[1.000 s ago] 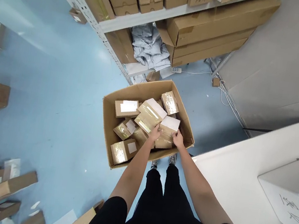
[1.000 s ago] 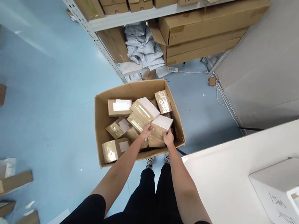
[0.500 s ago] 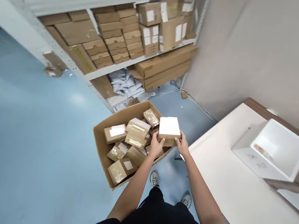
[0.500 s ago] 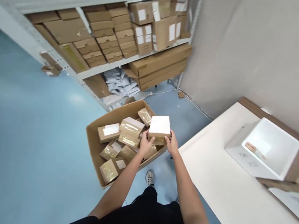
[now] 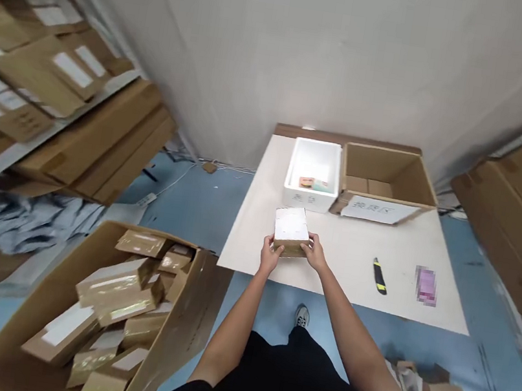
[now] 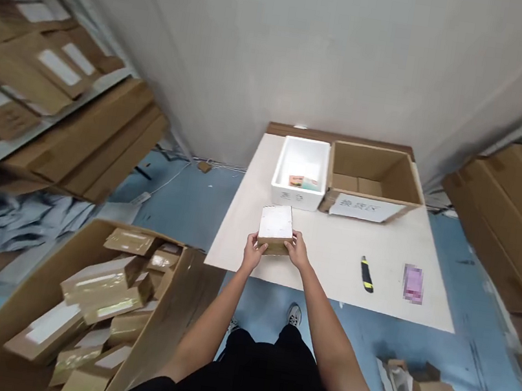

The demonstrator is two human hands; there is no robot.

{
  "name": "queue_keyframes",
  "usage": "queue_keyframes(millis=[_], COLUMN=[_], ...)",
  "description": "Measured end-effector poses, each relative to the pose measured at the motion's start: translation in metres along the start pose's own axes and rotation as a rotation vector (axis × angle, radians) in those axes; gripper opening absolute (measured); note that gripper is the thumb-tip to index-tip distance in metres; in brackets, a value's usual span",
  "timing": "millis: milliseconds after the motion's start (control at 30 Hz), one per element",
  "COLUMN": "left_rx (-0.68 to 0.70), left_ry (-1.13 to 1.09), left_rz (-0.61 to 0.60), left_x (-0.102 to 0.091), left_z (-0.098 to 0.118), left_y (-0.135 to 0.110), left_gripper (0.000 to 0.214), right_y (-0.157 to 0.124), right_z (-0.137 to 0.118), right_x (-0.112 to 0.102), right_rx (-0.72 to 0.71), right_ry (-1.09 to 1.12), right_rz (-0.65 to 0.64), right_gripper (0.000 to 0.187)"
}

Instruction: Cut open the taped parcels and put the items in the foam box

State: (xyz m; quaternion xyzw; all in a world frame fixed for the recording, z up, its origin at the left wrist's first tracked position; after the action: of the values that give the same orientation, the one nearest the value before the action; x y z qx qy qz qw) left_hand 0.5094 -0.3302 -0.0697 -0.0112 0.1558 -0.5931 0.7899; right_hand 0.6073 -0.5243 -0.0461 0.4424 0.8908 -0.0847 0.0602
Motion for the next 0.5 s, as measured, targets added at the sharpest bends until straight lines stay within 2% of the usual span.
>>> queue_keyframes(millis=[100,200,267,333,400,500], left_rx=[-0.121,-0.247,-0.271,-0.243,-0.168,-0.030], left_ry=[0.029,0.045,0.045,0.071,0.135,0.286], left_rz=[-0.076,-0.154,-0.194,-0.230,-0.272,-0.292], left_x=[0.063,0.100,0.112,0.115,0.113,0.106], left_z=[-0.016,-0.038,-0.047,-0.048,-0.038,-0.009], left_y=[0.012,0.017,0.019,0.020,0.020,0.022], left_gripper=[0.055,0.061,0.068,0.073,0.072,0.072], right_y=[-0.025,-0.046,-0.055,-0.056,-0.052,-0.042], right_z=[0.048,0.097,0.119,0.125,0.119,0.108], right_x=[-0.048,-0.067,-0.067,-0.064,-0.059,-0.053], right_rx=[0.064,0.207,0.261,0.237,0.188,0.179], right_ry=[-0.031,-0.096,-0.139,-0.198,-0.259,-0.269], right_rz=[0.092,0.145,0.138,0.136,0.147,0.142], right_gripper=[0.045,0.043,0.046,0.055,0.064,0.072])
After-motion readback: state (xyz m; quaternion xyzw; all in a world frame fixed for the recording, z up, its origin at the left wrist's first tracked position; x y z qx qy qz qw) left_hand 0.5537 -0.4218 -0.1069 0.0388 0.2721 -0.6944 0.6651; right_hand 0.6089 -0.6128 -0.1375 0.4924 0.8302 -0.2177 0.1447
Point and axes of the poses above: each hand's wrist, its own y-axis towards the middle knuckle, its own x-axis out of the palm, z = x × y, the point moved 7 cm from there along y, towards the middle knuckle, and after that the axes turned 12 degrees about -z, right-handed, at the moved point
